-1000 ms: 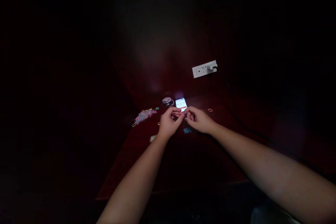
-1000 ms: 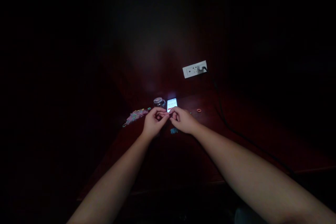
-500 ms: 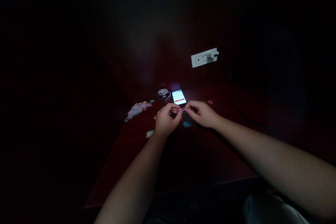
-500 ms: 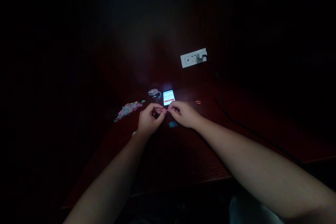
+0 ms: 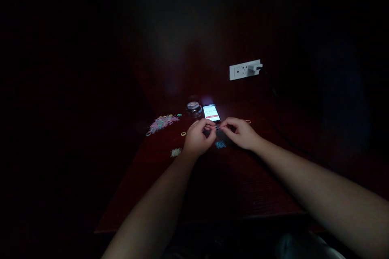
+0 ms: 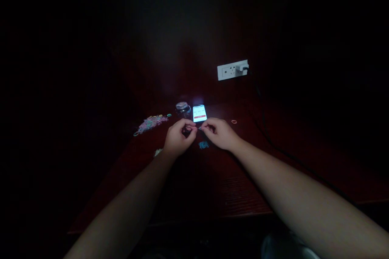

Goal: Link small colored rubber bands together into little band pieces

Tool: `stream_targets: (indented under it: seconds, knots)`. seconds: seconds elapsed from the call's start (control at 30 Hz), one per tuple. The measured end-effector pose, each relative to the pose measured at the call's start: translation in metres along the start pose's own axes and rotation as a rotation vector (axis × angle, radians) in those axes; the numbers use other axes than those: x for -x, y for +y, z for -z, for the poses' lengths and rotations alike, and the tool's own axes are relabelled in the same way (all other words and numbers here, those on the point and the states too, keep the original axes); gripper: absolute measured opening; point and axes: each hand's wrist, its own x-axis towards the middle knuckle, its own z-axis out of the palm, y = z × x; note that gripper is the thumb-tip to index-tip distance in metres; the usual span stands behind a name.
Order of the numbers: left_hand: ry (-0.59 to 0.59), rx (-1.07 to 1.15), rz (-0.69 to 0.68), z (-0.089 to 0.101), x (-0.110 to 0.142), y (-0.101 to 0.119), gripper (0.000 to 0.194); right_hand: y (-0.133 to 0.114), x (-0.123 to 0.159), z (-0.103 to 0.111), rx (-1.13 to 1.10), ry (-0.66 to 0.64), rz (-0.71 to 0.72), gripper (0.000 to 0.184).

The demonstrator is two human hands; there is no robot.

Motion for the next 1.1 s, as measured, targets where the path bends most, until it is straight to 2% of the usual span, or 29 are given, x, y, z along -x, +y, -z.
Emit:
stream_targets:
  seconds: [0.2, 0.8, 1.1]
  knots:
    - [-0.012, 0.006, 0.02, -0.0001, 0.0, 0.0002, 0.013, -0.0003, 0.0004, -0.0011, -0.1, -0.044, -0.014, 0.014]
    - [-0.026, 0.024, 0.045, -0.0005, 0.0014, -0.0023, 0.013, -0.0038, -0.0011, 0.0014, 0.015, -0.009, 0.041, 0.013]
    - [-0.043, 0.031, 0.066, -0.0008, 0.0024, -0.0018, 0.014, 0.0002, -0.0013, -0.0002, -0.009, 0.025, 0.016, 0.011]
